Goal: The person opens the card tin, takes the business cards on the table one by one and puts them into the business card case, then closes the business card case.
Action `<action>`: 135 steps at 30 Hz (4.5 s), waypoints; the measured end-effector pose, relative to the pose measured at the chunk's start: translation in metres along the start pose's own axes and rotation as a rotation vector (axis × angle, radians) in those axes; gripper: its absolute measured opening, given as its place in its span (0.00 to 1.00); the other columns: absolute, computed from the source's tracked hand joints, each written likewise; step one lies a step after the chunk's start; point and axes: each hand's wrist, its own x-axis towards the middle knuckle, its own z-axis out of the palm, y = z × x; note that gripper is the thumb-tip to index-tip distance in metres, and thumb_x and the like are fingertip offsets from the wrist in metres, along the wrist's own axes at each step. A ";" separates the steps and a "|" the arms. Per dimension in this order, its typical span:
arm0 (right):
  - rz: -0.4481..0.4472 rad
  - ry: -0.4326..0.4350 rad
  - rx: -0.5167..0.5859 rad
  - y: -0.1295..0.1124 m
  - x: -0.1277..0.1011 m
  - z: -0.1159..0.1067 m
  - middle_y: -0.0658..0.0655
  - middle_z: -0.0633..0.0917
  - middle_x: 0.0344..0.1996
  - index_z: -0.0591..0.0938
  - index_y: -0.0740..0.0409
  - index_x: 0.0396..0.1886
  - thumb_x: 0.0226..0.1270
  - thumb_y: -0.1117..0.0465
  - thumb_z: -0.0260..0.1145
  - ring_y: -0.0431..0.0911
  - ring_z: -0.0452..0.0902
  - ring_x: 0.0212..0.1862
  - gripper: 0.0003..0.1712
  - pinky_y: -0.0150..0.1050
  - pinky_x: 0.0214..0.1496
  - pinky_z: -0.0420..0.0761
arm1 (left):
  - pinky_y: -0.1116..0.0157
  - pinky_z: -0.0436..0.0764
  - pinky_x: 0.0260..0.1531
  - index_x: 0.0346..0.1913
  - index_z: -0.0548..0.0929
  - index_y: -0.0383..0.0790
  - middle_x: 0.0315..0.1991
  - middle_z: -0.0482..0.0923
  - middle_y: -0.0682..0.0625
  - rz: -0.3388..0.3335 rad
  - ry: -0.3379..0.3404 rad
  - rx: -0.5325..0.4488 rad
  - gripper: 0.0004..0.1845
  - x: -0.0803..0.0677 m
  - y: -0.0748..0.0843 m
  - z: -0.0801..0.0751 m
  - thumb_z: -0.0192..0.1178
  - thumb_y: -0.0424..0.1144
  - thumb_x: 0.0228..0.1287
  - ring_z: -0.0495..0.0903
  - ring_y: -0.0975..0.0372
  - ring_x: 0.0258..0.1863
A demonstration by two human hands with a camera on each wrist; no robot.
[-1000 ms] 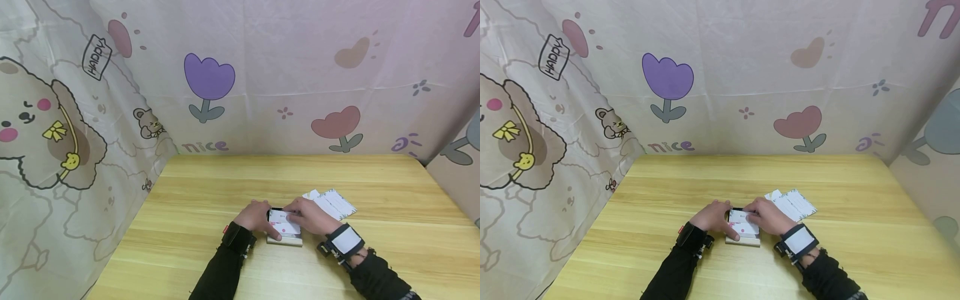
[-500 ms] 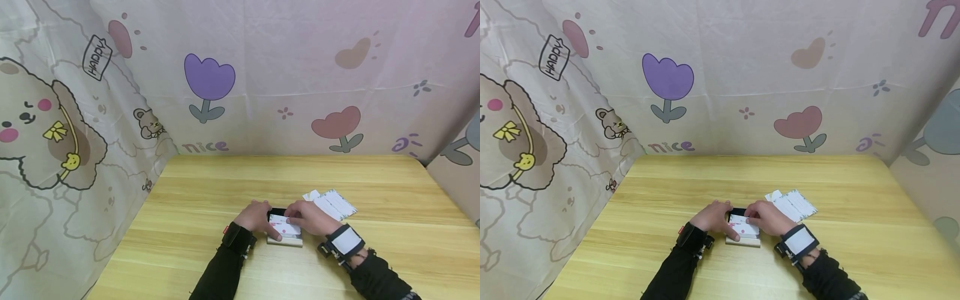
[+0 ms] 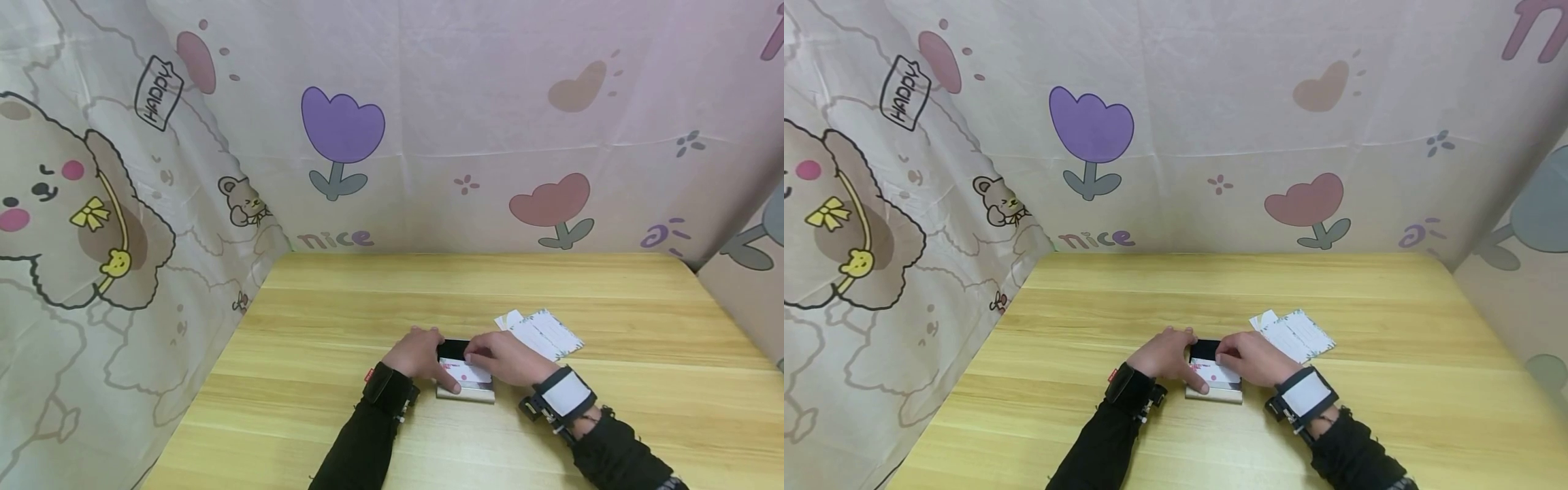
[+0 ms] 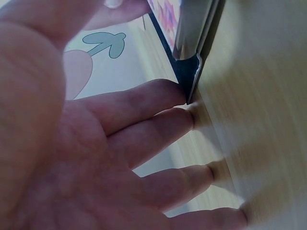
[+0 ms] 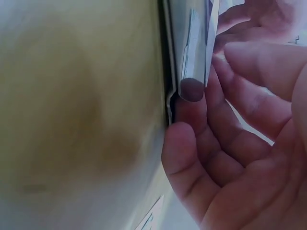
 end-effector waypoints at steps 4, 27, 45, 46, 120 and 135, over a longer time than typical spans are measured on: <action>-0.001 -0.016 0.028 0.000 -0.001 0.000 0.41 0.84 0.31 0.87 0.49 0.39 0.74 0.59 0.68 0.37 0.76 0.32 0.03 0.34 0.34 0.78 | 0.59 0.81 0.41 0.66 0.80 0.39 0.52 0.82 0.45 -0.002 0.001 0.003 0.50 0.000 0.000 0.000 0.87 0.56 0.37 0.75 0.56 0.48; 0.246 0.315 -0.310 -0.001 -0.004 0.001 0.73 0.81 0.45 0.80 0.71 0.55 0.69 0.68 0.64 0.67 0.76 0.50 0.17 0.62 0.54 0.76 | 0.54 0.82 0.51 0.67 0.80 0.39 0.58 0.82 0.43 0.005 -0.006 0.002 0.50 -0.001 0.000 0.000 0.87 0.56 0.37 0.76 0.50 0.60; 0.347 0.448 -0.451 0.007 -0.012 -0.009 0.80 0.81 0.37 0.77 0.82 0.52 0.53 0.75 0.72 0.73 0.79 0.37 0.26 0.64 0.34 0.81 | 0.53 0.82 0.51 0.67 0.80 0.39 0.58 0.81 0.42 0.014 0.003 0.002 0.50 -0.001 0.001 -0.001 0.87 0.55 0.38 0.75 0.50 0.61; 0.342 0.455 -0.454 0.008 -0.012 -0.009 0.80 0.80 0.37 0.77 0.82 0.52 0.53 0.75 0.73 0.73 0.78 0.37 0.26 0.64 0.35 0.80 | 0.53 0.82 0.51 0.67 0.80 0.39 0.59 0.81 0.43 0.013 0.005 0.005 0.50 -0.001 0.001 -0.001 0.87 0.55 0.38 0.75 0.50 0.61; -0.012 0.026 -0.021 -0.007 -0.002 -0.004 0.56 0.88 0.54 0.83 0.59 0.64 0.73 0.63 0.68 0.40 0.79 0.44 0.21 0.38 0.45 0.79 | 0.61 0.77 0.36 0.56 0.83 0.38 0.41 0.78 0.52 0.017 -0.019 -0.012 0.42 0.004 -0.002 -0.001 0.87 0.55 0.37 0.73 0.58 0.41; 0.009 0.085 -0.045 -0.007 0.000 -0.001 0.62 0.86 0.55 0.79 0.63 0.67 0.76 0.64 0.64 0.35 0.70 0.24 0.23 0.34 0.27 0.71 | 0.59 0.80 0.40 0.59 0.82 0.37 0.47 0.81 0.48 0.014 -0.014 -0.013 0.44 0.003 -0.001 0.000 0.87 0.55 0.38 0.77 0.56 0.45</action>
